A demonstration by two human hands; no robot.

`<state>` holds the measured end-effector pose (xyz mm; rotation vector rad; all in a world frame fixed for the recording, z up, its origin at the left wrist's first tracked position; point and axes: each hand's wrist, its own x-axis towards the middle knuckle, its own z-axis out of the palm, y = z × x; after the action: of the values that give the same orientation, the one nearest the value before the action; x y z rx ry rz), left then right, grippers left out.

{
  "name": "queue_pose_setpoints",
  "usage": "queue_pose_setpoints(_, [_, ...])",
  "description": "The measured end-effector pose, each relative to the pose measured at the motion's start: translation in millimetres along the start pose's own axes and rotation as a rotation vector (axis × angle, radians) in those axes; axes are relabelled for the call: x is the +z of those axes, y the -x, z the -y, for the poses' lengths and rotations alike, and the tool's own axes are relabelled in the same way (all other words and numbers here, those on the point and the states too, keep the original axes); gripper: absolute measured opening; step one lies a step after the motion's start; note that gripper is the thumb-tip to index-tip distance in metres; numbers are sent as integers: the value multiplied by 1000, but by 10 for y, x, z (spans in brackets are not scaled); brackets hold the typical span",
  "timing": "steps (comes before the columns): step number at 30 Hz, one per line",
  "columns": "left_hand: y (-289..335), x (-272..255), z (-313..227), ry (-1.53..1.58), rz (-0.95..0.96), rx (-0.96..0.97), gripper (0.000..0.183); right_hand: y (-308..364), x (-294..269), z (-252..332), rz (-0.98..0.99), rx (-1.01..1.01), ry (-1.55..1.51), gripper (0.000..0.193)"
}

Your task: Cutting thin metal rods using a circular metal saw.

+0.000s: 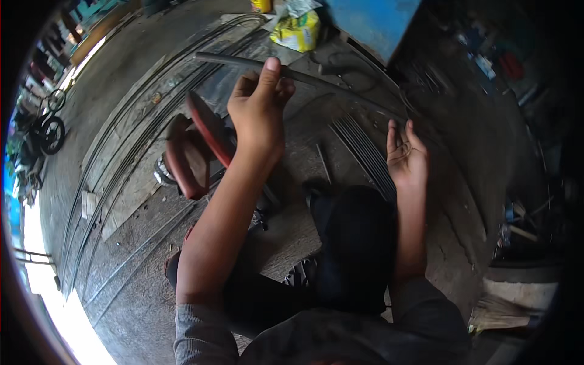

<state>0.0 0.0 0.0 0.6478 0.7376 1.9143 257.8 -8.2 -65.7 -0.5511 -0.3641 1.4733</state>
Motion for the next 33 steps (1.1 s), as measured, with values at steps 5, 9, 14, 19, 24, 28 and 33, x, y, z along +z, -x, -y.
queue_pose_setpoints(5, [-125, 136, 1747, -287, -34, -328, 24, -161, -2063, -201, -135, -196, 278, 31])
queue_pose_setpoints(9, [-130, -551, 3252, -472, -242, -473, 28, -141, -2887, -736, -404, -66, 652, 30])
queue_pose_setpoints(14, [-25, -977, 4554, -758, -294, -776, 24, -127, -4287, -1323, -654, 110, 353, 33])
queue_pose_setpoints(19, [-223, -1322, 5208, -1046, -264, -727, 30, -536, -4010, -1322, -1109, 176, -410, 37])
queue_pose_setpoints(24, [-491, -1052, 5421, -1256, -233, -725, 30, -871, -4010, -1269, -1007, 195, -391, 37])
queue_pose_setpoints(28, [-616, -1046, 5552, -1405, -128, -638, 29, -1031, -4078, -1200, -1130, 300, -284, 39])
queue_pose_setpoints(33, [-663, -1131, 5619, -1291, -78, -647, 27, -1066, -3983, -1169, -1140, 279, -265, 38])
